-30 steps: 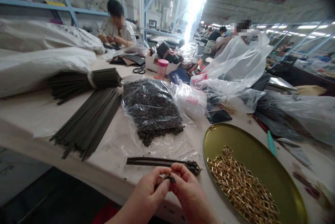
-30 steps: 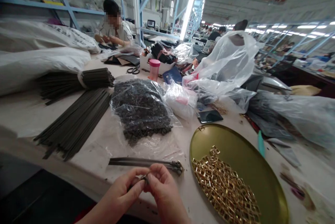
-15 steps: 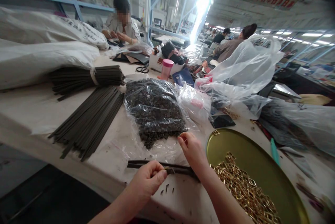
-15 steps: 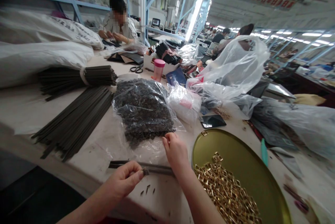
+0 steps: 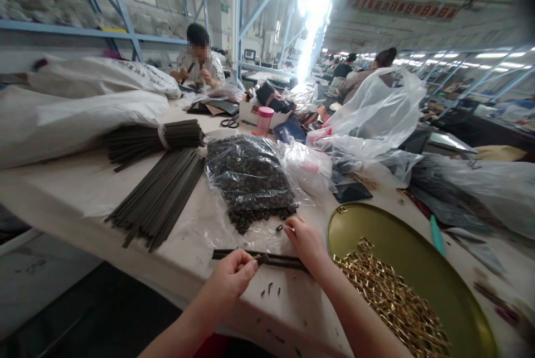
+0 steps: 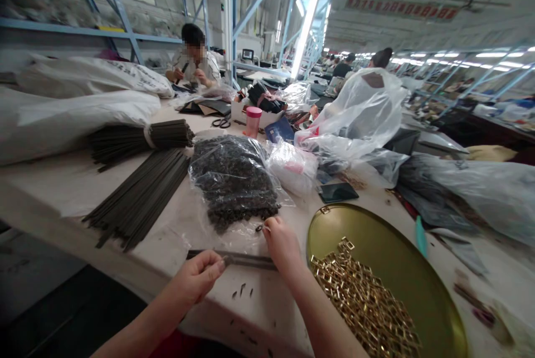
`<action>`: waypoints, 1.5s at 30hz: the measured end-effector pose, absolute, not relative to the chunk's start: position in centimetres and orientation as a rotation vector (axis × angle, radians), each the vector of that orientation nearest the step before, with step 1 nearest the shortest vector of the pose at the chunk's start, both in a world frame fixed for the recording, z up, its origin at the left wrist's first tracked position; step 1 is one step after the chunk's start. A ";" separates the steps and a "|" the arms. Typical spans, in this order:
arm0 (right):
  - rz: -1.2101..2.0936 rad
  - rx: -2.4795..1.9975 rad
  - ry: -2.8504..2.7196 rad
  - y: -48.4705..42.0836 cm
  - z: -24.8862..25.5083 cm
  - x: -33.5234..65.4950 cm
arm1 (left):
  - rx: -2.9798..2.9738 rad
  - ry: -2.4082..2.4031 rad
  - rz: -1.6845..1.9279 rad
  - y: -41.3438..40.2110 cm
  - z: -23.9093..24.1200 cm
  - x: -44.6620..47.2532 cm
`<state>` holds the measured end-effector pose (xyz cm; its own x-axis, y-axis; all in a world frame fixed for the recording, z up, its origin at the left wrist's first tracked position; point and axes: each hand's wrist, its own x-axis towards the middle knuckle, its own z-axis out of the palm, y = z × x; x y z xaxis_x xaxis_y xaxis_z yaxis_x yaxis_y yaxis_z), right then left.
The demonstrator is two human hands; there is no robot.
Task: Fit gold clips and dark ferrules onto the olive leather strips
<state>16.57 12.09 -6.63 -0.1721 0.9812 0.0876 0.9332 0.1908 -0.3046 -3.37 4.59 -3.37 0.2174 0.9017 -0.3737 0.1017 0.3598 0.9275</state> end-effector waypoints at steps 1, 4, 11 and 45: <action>0.284 -1.822 -2.218 12.3 -6.7 16.4 | 1.083 1.234 0.735 4.5 -3.4 -3.3; 0.329 -1.834 -2.236 12.7 -6.8 15.5 | 1.084 1.244 0.741 4.1 -3.1 -3.3; 0.363 -1.856 -2.217 12.0 -6.6 15.2 | 1.013 1.270 0.792 3.0 -2.1 -3.2; 1.328 -1.332 -1.324 7.0 -4.6 13.7 | 1.287 1.447 0.808 5.3 -4.0 -2.6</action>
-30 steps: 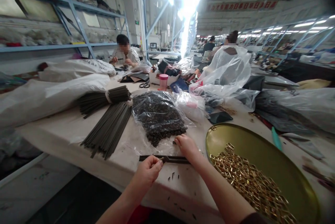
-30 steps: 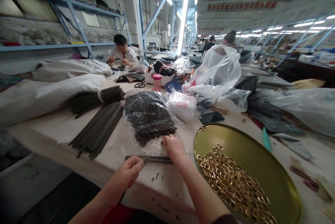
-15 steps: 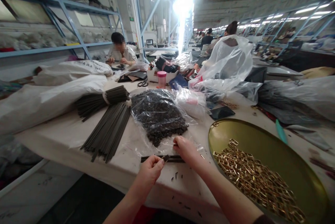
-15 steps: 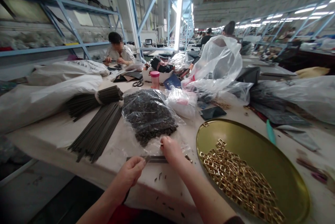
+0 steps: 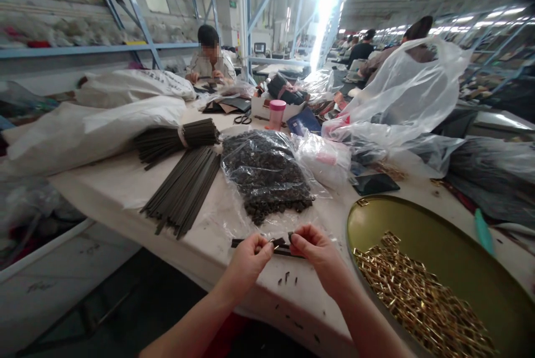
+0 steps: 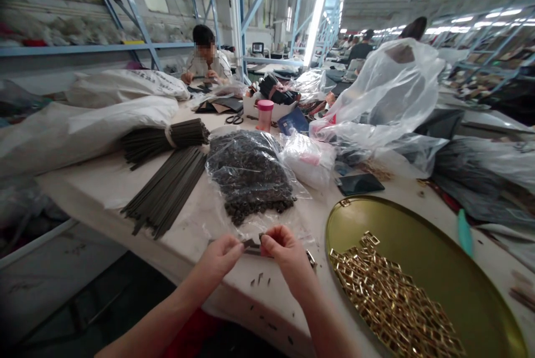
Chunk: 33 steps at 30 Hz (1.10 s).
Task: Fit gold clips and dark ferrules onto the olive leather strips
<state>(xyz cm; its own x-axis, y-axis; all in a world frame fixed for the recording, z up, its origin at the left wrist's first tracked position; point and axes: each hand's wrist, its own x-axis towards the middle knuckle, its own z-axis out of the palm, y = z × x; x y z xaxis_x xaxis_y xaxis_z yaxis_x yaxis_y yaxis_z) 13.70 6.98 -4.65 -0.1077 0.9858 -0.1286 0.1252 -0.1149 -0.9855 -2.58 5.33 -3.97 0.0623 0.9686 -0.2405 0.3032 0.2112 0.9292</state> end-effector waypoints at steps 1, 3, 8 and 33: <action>1.443 -1.235 -1.129 6.4 -4.4 13.5 | 1.329 1.462 0.818 5.3 -3.8 -2.4; 1.544 -1.144 -0.860 5.5 -4.3 13.1 | 1.407 1.495 0.838 5.3 -3.5 -2.0; 1.541 -1.099 -0.639 4.4 -4.7 12.6 | 1.499 1.537 0.858 4.9 -3.0 -1.6; 1.219 -1.187 -1.044 1.9 -5.1 13.1 | 1.758 1.581 0.591 2.8 -1.9 -1.7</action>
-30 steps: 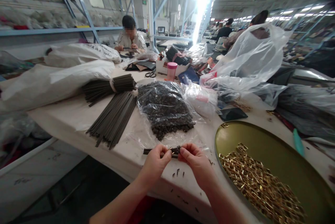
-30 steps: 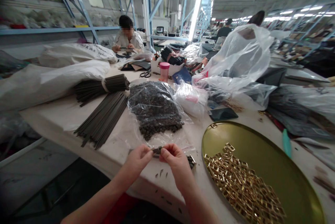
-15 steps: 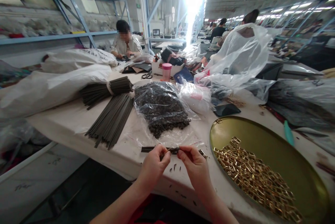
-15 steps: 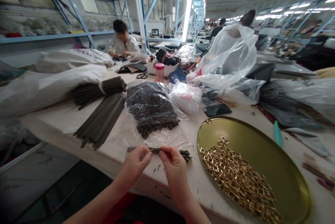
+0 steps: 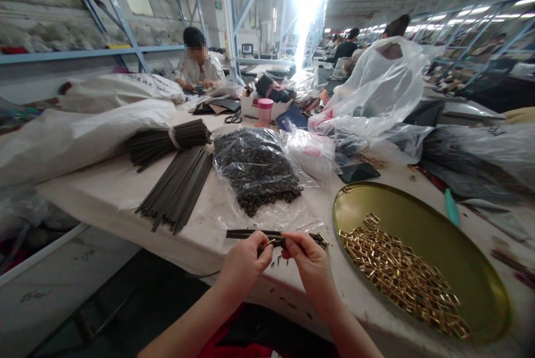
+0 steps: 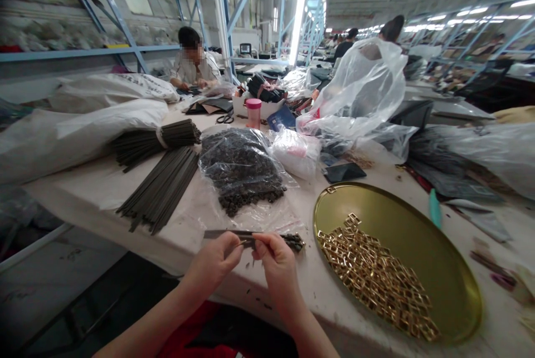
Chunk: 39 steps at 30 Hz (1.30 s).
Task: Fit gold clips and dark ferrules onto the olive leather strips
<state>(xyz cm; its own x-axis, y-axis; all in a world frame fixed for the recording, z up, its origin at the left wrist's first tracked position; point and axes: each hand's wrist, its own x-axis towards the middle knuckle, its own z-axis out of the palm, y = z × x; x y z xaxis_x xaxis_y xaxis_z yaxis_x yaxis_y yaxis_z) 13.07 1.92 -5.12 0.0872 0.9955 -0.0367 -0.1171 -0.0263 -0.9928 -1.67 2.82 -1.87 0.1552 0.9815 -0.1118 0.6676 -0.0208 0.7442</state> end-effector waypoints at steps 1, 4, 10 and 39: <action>1.282 -1.171 -0.991 1.9 -5.1 13.0 | 1.758 1.564 0.593 2.8 -1.9 -1.7; 1.545 -1.087 -0.710 2.1 -4.9 13.0 | 1.741 1.511 0.606 2.8 -2.1 -1.8; 1.764 -1.001 -0.495 2.1 -4.9 12.9 | 1.706 1.494 0.634 2.7 -2.9 -2.1; 0.894 -1.175 -1.314 -0.4 -4.7 11.9 | 1.409 1.246 0.839 0.9 -2.8 -0.2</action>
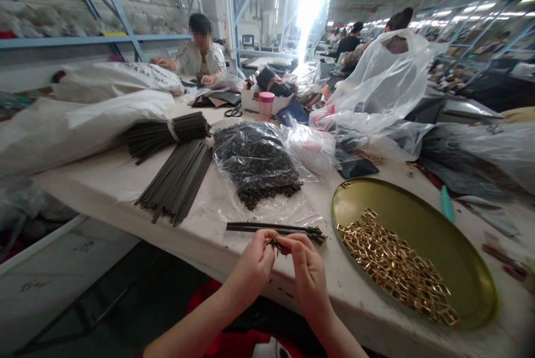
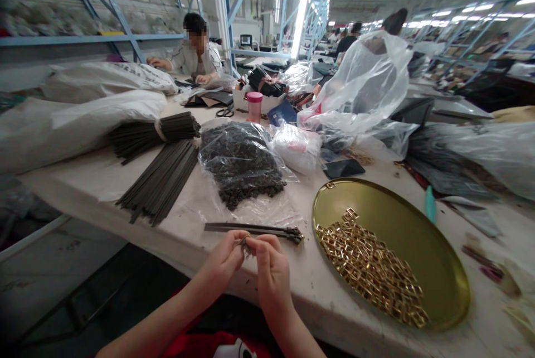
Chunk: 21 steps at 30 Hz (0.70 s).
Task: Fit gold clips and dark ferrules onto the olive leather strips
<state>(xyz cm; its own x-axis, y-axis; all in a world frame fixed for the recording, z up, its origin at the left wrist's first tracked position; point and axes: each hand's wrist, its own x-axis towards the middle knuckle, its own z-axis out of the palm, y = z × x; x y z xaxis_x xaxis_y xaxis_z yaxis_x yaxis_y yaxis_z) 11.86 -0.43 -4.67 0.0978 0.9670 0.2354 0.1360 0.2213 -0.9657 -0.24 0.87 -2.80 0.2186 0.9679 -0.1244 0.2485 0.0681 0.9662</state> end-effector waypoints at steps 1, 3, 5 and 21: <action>0.961 -1.195 -1.252 -0.4 -4.7 12.0 | 1.443 1.238 0.818 0.7 -2.6 -0.3; 1.138 -1.229 -1.063 -0.4 -5.0 12.1 | 1.539 1.210 0.759 0.4 -2.2 -0.4; 1.373 -1.194 -0.825 -0.5 -5.4 12.1 | 1.629 1.167 0.693 0.1 -1.7 -0.5; 1.487 -1.104 -1.011 -3.2 -5.0 11.0 | 1.618 1.164 0.578 -0.8 -1.7 -1.1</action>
<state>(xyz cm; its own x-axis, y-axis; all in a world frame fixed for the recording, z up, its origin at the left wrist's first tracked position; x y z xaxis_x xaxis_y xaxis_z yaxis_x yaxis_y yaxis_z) 11.03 -3.19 -4.95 -0.0992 0.9842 -0.1468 -0.2250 -0.1659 -0.9601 -1.13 -0.84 -1.73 0.4182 0.8925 -0.1691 0.4048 -0.0165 0.9142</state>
